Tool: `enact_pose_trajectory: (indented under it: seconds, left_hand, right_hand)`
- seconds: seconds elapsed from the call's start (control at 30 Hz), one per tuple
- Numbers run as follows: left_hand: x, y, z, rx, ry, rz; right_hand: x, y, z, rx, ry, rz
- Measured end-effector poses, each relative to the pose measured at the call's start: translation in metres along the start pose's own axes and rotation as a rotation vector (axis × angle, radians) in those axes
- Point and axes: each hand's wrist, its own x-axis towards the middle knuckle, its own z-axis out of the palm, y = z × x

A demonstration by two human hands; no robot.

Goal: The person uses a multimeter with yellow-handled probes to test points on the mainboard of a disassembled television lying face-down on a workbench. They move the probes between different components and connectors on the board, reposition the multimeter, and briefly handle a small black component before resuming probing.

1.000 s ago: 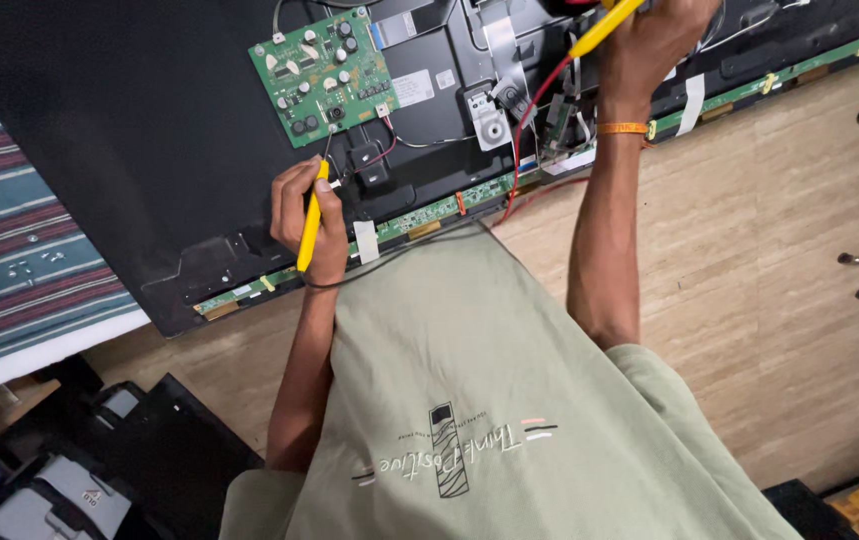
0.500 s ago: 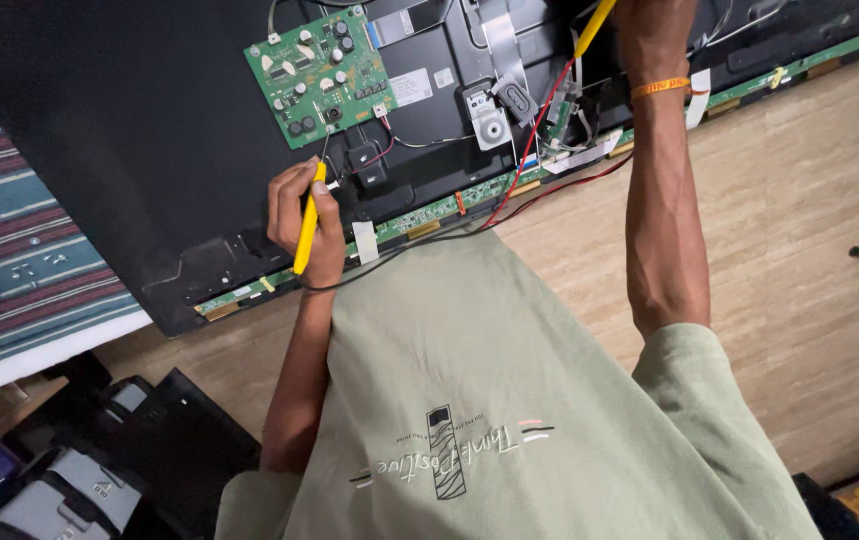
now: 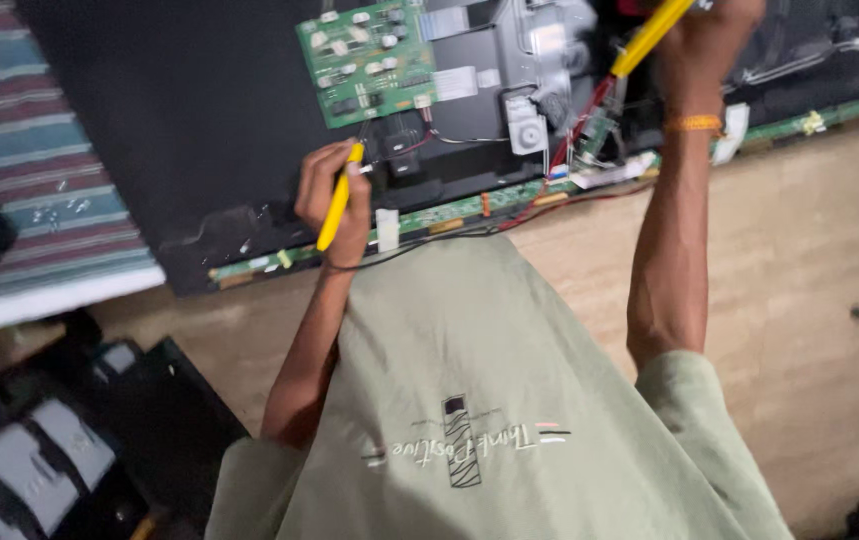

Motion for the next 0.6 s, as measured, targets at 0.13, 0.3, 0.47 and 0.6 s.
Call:
enact_pose_trajectory:
  seconds: [0.13, 0.3, 0.47, 0.6]
  left_hand:
    - [0.001, -0.001, -0.004, -0.006, 0.021, -0.014]
    - [0.009, 0.004, -0.009, -0.034, 0.024, -0.061]
    - [0.027, 0.013, -0.011, -0.048, 0.043, -0.057]
    - [0.047, 0.008, -0.001, -0.039, 0.050, -0.035]
  right_hand:
    - [0.024, -0.073, 0.003, 0.046, 0.200, 0.210]
    - [0.018, -0.174, 0.017, 0.265, 0.144, 0.325]
    - [0.009, -0.236, 0.025, 0.335, -0.095, 0.356]
    - [0.017, -0.253, 0.049, 0.596, -0.139, 0.591]
